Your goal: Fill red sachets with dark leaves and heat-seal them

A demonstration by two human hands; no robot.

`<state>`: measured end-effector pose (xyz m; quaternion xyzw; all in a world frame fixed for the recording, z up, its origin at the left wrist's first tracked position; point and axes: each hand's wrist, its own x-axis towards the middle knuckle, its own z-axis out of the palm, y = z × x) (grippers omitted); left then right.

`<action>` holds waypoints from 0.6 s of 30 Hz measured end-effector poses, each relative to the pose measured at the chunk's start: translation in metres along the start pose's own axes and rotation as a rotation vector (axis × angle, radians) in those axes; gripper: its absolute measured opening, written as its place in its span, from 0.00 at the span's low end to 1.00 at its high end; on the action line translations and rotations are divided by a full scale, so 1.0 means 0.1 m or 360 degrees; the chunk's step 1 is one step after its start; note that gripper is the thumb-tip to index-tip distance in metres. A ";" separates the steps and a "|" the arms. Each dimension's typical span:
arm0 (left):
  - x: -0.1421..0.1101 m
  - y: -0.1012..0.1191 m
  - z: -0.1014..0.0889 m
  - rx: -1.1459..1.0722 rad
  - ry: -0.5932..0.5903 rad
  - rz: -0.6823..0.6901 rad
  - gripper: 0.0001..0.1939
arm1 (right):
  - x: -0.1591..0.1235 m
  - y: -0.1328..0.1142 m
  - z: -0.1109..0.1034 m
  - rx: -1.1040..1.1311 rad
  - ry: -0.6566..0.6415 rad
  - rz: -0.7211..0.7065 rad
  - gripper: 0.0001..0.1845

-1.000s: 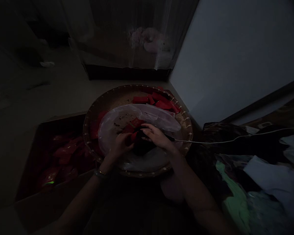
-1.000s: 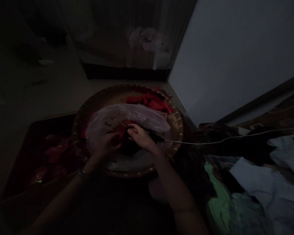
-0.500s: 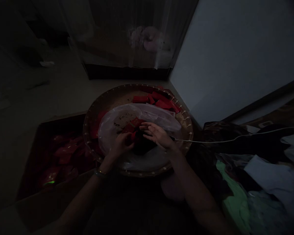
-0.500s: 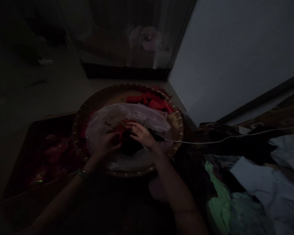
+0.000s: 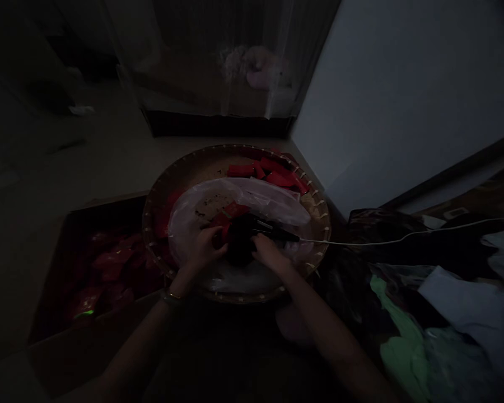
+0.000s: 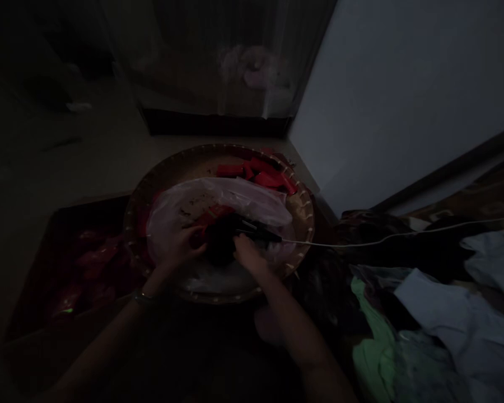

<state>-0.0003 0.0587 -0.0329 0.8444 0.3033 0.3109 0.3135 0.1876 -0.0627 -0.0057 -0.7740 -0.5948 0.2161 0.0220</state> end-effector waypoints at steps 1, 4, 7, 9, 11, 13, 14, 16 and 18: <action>0.00 0.00 0.00 0.0000 -0.0001 -0.0002 0.24 | 0.00 0.01 0.00 -0.0007 0.0031 -0.0001 0.21; 0.00 0.00 0.00 0.0003 0.0003 0.0002 0.24 | 0.01 0.04 -0.01 -0.0031 0.0076 -0.0021 0.28; 0.01 0.01 0.00 0.0016 -0.0008 0.0009 0.24 | 0.04 0.07 -0.01 0.0046 0.0031 -0.0038 0.23; 0.01 0.02 -0.01 0.0026 -0.0022 0.0002 0.24 | 0.07 0.09 -0.02 0.0124 0.0030 -0.0030 0.18; 0.01 0.02 -0.01 0.0028 -0.0025 -0.0004 0.24 | 0.09 0.10 -0.03 0.0185 0.0052 -0.0021 0.16; 0.00 0.03 -0.01 0.0023 -0.0026 -0.0010 0.24 | 0.09 0.11 -0.02 0.0229 0.0088 -0.0044 0.19; 0.00 0.03 -0.01 0.0020 -0.0027 -0.0012 0.24 | 0.08 0.11 -0.02 0.0242 0.0098 -0.0064 0.23; 0.00 0.03 -0.01 0.0012 -0.0031 -0.0013 0.24 | 0.06 0.11 0.00 0.0245 0.0091 -0.0095 0.29; 0.00 0.03 -0.01 0.0009 -0.0032 -0.0002 0.23 | 0.06 0.10 0.01 0.0227 0.0066 -0.0088 0.25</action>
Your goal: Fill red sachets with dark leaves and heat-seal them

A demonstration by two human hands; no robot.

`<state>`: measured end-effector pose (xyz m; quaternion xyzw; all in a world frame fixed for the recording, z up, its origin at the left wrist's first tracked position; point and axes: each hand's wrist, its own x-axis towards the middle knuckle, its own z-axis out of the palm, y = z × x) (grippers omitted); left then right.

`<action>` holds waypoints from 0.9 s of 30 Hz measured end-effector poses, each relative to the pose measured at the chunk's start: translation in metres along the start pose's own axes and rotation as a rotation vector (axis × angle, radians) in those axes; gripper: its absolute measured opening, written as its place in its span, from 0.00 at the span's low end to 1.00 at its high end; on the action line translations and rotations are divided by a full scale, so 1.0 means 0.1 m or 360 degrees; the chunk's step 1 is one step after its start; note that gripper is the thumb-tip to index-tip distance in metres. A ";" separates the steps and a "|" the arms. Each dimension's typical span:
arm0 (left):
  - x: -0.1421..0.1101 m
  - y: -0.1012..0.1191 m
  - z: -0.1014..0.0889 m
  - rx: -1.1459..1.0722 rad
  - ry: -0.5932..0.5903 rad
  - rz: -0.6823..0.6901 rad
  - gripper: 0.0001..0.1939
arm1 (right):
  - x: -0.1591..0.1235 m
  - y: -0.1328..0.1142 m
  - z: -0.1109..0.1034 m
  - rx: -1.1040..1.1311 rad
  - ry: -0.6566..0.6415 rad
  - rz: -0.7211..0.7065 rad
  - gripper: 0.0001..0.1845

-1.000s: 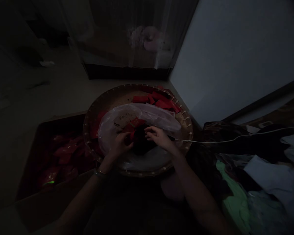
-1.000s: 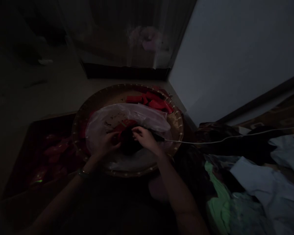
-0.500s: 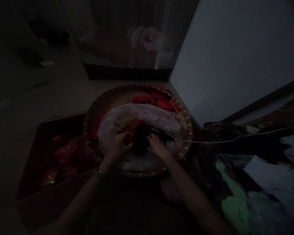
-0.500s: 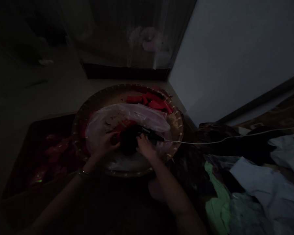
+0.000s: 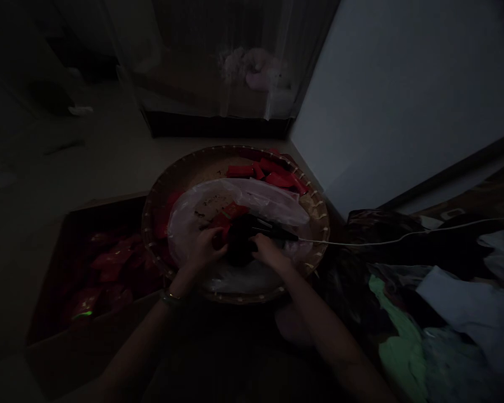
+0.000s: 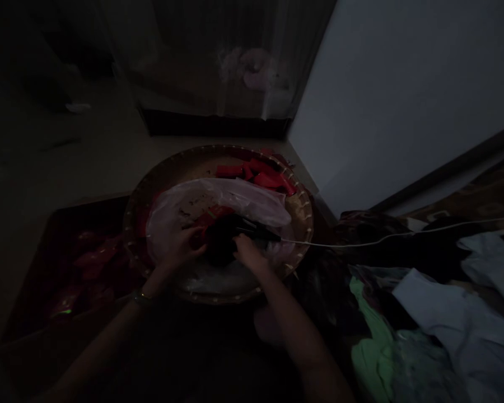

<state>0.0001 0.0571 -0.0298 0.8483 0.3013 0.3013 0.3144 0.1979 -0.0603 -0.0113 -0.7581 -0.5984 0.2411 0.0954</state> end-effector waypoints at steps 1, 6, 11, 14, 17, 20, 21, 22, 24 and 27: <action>0.00 0.00 0.00 0.0003 0.0000 0.0007 0.24 | 0.01 0.00 0.00 -0.0006 -0.0003 0.0009 0.22; 0.00 -0.01 -0.01 0.0019 -0.0023 0.0034 0.24 | 0.06 0.03 -0.01 0.0107 0.0047 0.0001 0.17; 0.00 -0.01 0.00 0.0020 -0.0034 0.0048 0.24 | 0.01 0.02 -0.14 0.0326 0.0288 -0.0010 0.16; 0.01 0.01 -0.01 0.0045 -0.0029 0.0052 0.23 | -0.04 -0.08 -0.30 0.0498 0.0439 0.0054 0.13; 0.01 0.01 -0.01 0.0051 -0.0052 0.0074 0.23 | -0.09 -0.23 -0.45 0.0715 0.0606 -0.0010 0.10; 0.00 0.00 -0.01 0.0040 -0.0046 0.0057 0.23 | -0.10 -0.41 -0.52 0.0854 0.0676 -0.0144 0.12; 0.00 -0.01 0.00 0.0039 -0.0041 0.0055 0.24 | -0.10 -0.46 -0.51 0.0892 0.0660 -0.0190 0.13; 0.00 -0.02 0.00 0.0041 -0.0036 0.0060 0.24 | -0.09 -0.50 -0.51 0.0928 0.0634 -0.0227 0.15; -0.01 -0.03 0.01 0.0055 -0.0026 0.0075 0.24 | -0.08 -0.57 -0.47 0.0987 0.0578 -0.0263 0.18; -0.01 -0.02 0.02 0.0051 -0.0022 0.0062 0.23 | -0.06 -0.58 -0.43 0.1038 0.0563 -0.0243 0.21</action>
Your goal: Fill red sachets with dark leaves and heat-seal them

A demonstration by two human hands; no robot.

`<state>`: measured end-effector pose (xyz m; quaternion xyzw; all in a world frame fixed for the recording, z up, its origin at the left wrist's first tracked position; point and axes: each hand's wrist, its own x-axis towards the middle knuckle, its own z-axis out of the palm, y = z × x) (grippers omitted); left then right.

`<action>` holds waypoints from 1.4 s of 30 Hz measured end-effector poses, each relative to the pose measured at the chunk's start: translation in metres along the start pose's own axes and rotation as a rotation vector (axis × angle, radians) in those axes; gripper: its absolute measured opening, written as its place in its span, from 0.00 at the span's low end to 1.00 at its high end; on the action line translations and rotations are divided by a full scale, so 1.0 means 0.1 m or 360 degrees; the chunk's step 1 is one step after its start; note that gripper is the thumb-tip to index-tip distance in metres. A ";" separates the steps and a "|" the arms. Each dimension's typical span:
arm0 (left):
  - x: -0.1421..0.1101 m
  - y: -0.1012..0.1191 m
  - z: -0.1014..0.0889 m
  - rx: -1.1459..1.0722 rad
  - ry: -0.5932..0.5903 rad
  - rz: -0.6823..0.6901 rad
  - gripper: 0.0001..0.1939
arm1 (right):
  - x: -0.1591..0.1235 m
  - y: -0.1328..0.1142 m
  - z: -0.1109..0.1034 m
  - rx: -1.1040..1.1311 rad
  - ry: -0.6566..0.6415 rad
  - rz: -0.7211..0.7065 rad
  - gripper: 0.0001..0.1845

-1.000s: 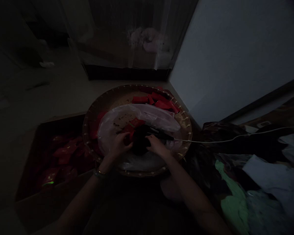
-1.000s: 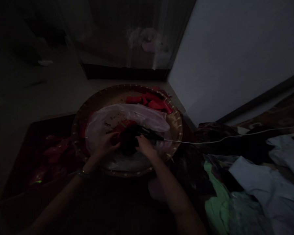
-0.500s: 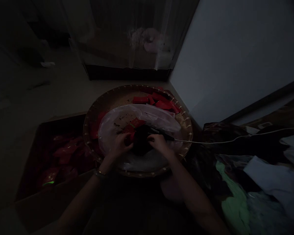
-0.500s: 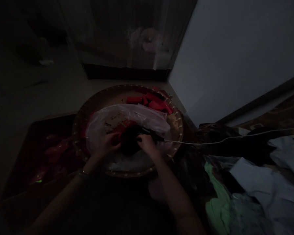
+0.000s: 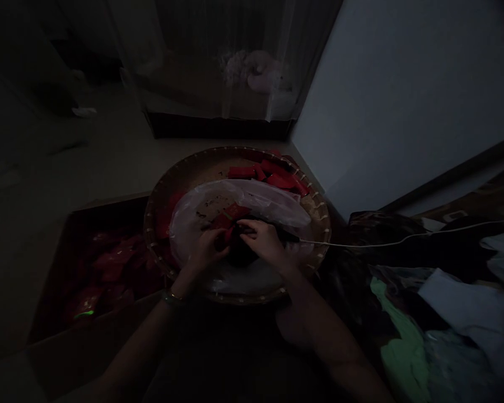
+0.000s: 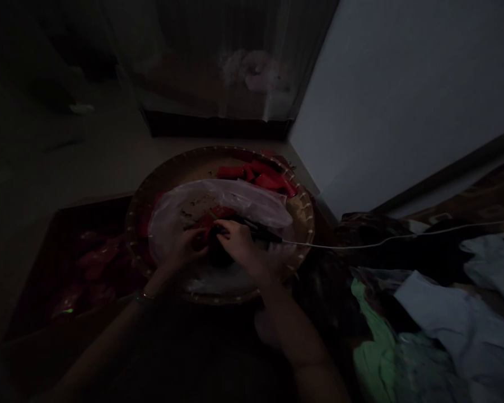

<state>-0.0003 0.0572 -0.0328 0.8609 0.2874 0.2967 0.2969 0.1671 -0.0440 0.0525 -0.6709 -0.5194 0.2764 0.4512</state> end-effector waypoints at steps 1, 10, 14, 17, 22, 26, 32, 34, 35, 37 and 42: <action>0.00 0.00 0.00 -0.0005 0.0005 -0.0009 0.22 | 0.00 0.02 0.00 0.0013 0.0019 0.0007 0.21; 0.00 0.00 0.01 0.0004 0.0002 0.0008 0.24 | -0.06 0.13 -0.13 -0.0113 0.0209 0.0008 0.12; -0.01 0.02 0.00 0.0003 -0.0004 -0.0012 0.23 | -0.06 0.14 -0.06 -0.0065 0.0193 0.0043 0.13; -0.01 0.05 0.00 0.0029 0.0031 0.0008 0.22 | -0.05 0.15 0.04 -0.0004 0.0096 0.0110 0.20; 0.00 0.08 -0.01 0.0049 0.0032 0.0000 0.21 | -0.03 0.18 0.12 -0.0058 0.0019 0.0089 0.11; 0.01 0.08 -0.01 0.0093 0.0011 -0.0004 0.21 | -0.04 0.21 0.08 -0.0149 0.0011 0.0095 0.10; 0.01 0.13 -0.03 0.0132 -0.0100 -0.0044 0.20 | -0.03 0.21 0.10 -0.0024 0.0119 0.0253 0.14; 0.00 0.16 -0.03 0.0175 -0.0144 -0.0064 0.19 | -0.03 0.21 0.14 0.0016 0.0014 0.0348 0.16; 0.00 0.17 -0.03 0.0193 -0.0165 -0.0075 0.19 | -0.02 0.22 0.16 0.0027 -0.0059 0.0383 0.14; -0.01 0.20 -0.03 0.0197 -0.0202 -0.0098 0.20 | -0.01 0.25 0.16 0.0036 -0.0168 0.0401 0.10; -0.02 0.24 -0.09 -0.0068 -0.0401 -0.0105 0.27 | 0.02 0.32 -0.01 -0.0178 -0.0144 0.0191 0.12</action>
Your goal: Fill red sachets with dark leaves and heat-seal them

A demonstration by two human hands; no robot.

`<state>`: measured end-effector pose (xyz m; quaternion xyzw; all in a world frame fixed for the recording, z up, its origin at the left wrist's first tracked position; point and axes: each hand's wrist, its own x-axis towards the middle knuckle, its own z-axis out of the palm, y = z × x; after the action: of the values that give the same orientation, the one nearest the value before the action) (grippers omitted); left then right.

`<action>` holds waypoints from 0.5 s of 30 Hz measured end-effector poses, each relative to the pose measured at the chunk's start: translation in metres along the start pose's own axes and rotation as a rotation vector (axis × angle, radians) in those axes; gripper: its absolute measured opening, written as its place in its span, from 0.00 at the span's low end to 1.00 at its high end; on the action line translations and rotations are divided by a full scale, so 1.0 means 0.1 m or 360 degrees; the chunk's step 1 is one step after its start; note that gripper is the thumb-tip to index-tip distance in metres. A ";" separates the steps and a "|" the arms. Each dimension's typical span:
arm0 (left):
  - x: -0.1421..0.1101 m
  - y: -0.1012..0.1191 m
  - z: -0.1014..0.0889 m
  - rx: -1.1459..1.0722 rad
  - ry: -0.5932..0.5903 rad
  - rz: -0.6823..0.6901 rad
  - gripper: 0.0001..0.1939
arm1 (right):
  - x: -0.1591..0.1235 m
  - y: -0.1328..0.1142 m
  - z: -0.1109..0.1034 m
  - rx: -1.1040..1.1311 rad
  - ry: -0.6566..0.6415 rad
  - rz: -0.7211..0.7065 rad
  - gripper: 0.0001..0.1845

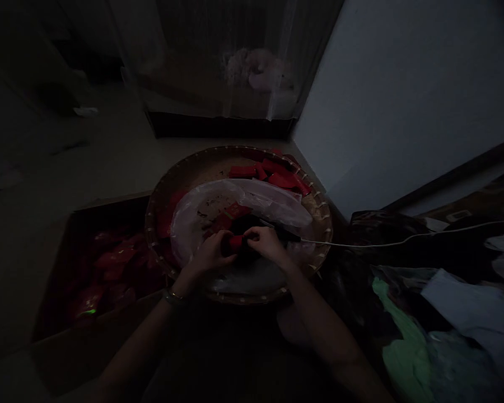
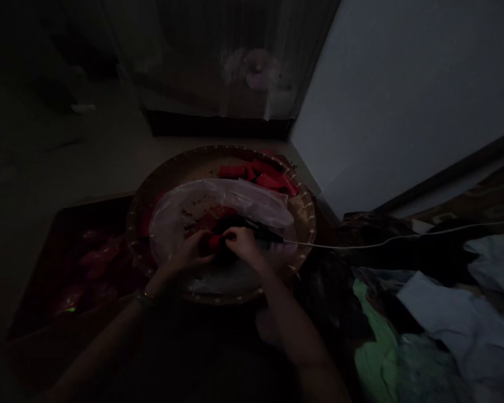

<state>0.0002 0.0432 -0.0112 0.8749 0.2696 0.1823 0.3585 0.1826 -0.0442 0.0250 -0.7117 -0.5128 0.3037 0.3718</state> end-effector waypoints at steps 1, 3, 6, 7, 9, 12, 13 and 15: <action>0.00 0.01 -0.01 -0.0067 -0.0048 -0.0014 0.30 | 0.01 0.01 -0.05 -0.0024 0.0031 -0.0042 0.12; 0.01 0.02 -0.04 -0.0193 -0.0134 -0.0100 0.31 | 0.02 0.02 -0.15 -0.0001 0.0103 -0.0100 0.12; 0.03 0.02 -0.06 -0.0384 -0.0267 -0.0313 0.22 | 0.01 0.01 -0.23 0.0123 0.0267 -0.0151 0.08; 0.03 0.01 -0.06 -0.0463 -0.0298 -0.0374 0.21 | 0.00 0.00 -0.23 0.0162 0.0321 -0.0165 0.07; 0.04 0.00 -0.06 -0.0609 -0.0292 -0.0452 0.21 | -0.03 -0.03 -0.22 0.0205 0.0359 -0.0210 0.11; 0.04 0.00 -0.08 -0.0727 -0.0243 -0.0479 0.24 | -0.08 -0.06 -0.18 0.0125 0.0254 -0.0374 0.16; 0.04 0.01 -0.09 -0.0735 -0.0256 -0.0480 0.24 | -0.09 -0.06 -0.17 0.0065 0.0203 -0.0418 0.16; 0.02 0.05 -0.12 -0.0729 -0.0327 -0.0487 0.23 | -0.09 -0.03 -0.16 -0.0057 0.0143 -0.0421 0.17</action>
<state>-0.0021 0.0475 0.0010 0.7343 0.3124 0.0926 0.5955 0.1917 -0.0556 0.0373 -0.6572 -0.5904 0.2107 0.4185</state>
